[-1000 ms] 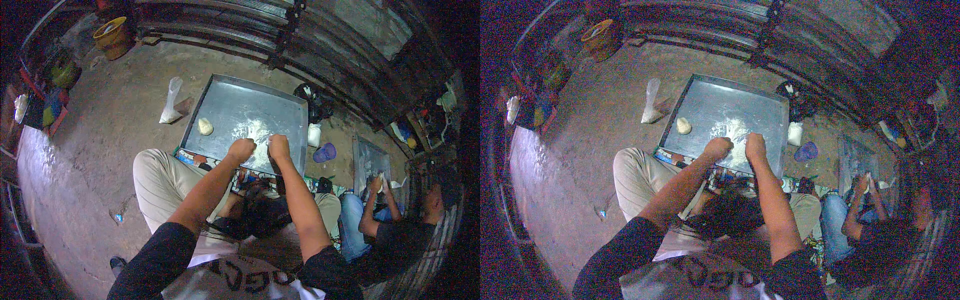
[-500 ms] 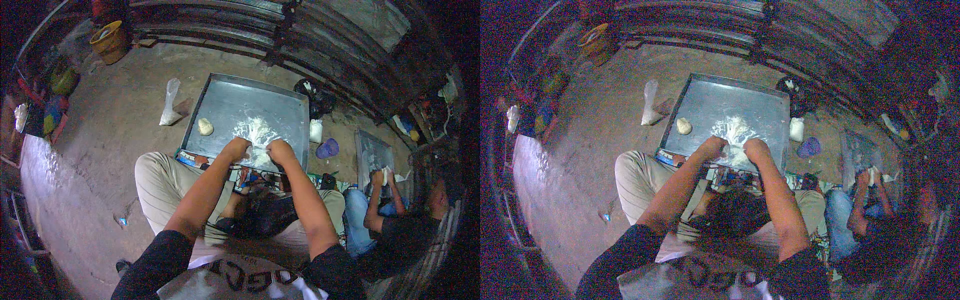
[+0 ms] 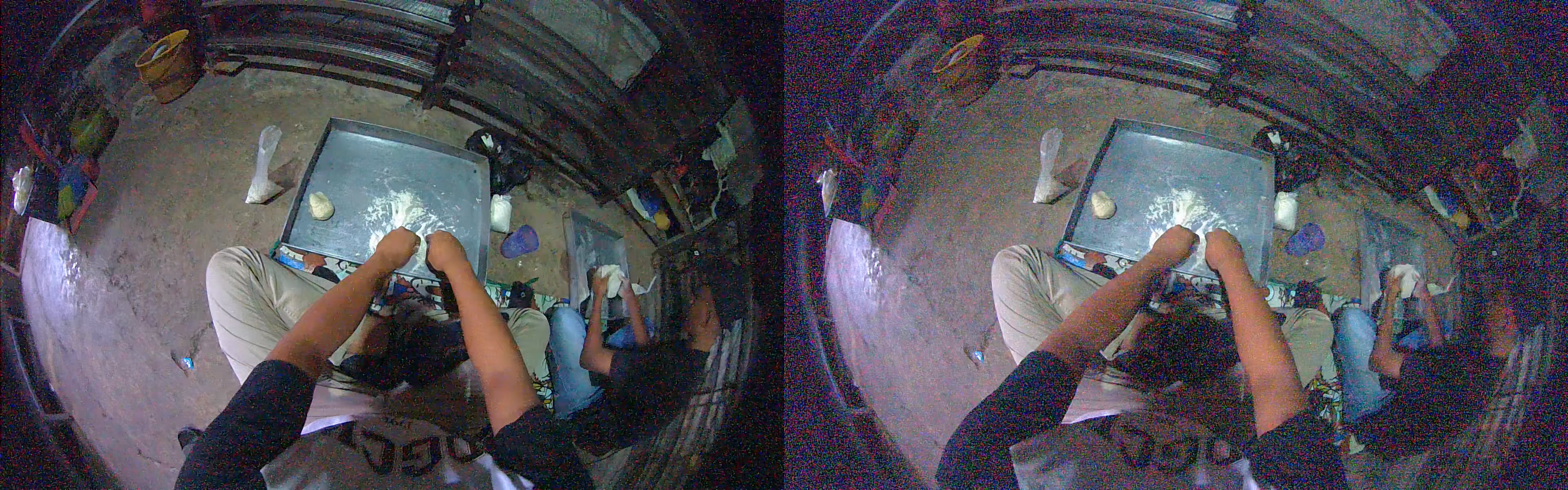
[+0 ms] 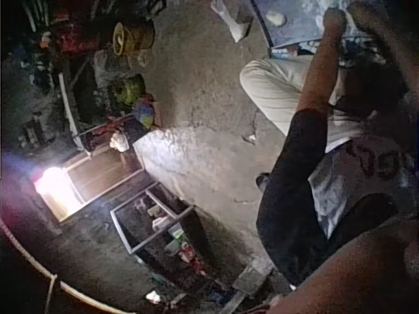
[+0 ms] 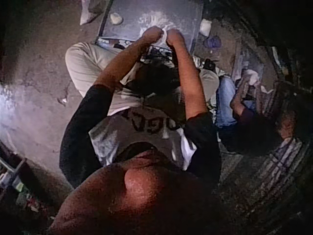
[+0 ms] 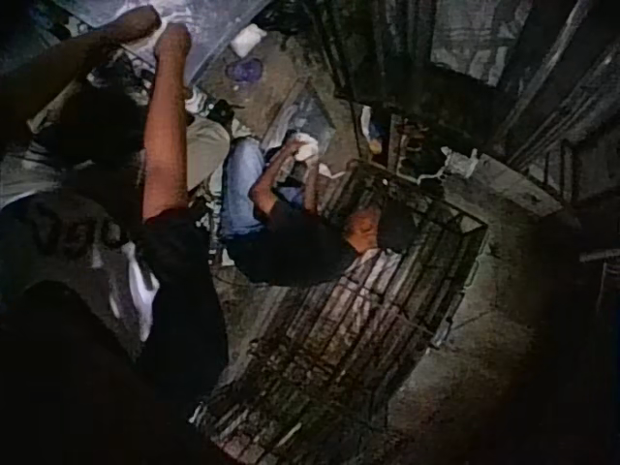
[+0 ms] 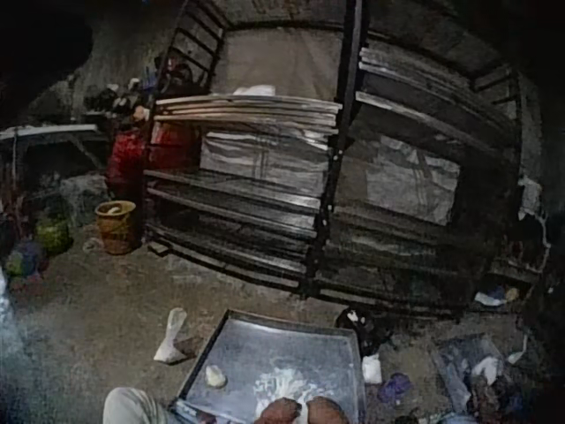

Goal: The person rolls a piece of dough between their palms, adds flour from a container onto a metal tray, and kneads the dough by hand.

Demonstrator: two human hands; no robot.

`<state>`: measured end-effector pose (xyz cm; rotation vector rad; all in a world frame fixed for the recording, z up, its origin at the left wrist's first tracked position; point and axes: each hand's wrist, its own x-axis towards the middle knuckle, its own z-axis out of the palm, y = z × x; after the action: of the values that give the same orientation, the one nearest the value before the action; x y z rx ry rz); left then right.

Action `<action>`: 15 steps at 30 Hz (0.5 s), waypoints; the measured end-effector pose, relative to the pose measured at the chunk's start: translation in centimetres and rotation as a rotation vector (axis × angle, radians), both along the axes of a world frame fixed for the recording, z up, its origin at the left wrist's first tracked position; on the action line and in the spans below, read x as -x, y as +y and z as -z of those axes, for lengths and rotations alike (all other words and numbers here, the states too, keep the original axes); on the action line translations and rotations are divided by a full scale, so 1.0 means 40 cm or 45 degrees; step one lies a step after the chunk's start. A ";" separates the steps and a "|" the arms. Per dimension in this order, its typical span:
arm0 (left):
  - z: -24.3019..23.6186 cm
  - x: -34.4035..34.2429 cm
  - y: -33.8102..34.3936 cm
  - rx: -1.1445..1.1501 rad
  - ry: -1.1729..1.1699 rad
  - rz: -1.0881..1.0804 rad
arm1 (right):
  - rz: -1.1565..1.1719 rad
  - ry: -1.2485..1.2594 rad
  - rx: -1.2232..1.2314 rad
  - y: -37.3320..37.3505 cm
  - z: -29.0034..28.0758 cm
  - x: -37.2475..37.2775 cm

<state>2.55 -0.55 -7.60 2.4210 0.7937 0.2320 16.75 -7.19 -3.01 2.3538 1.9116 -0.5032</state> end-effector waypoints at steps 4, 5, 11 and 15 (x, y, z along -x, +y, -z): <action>0.027 0.038 0.054 0.020 -0.110 0.116 | -0.001 -0.046 0.008 -0.035 0.059 -0.020; 0.040 0.058 0.064 0.031 -0.093 0.060 | 0.010 -0.009 -0.003 -0.029 0.058 -0.006; 0.013 0.054 0.012 -0.178 0.040 0.175 | 0.215 0.134 -0.298 -0.025 0.042 -0.044; 0.000 0.018 -0.003 0.033 -0.076 0.053 | 0.145 0.065 -0.316 -0.017 0.072 -0.076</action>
<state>1.83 -0.68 -7.60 2.3923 0.7144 0.2747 19.80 -7.88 -5.88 2.6387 1.9733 -0.3547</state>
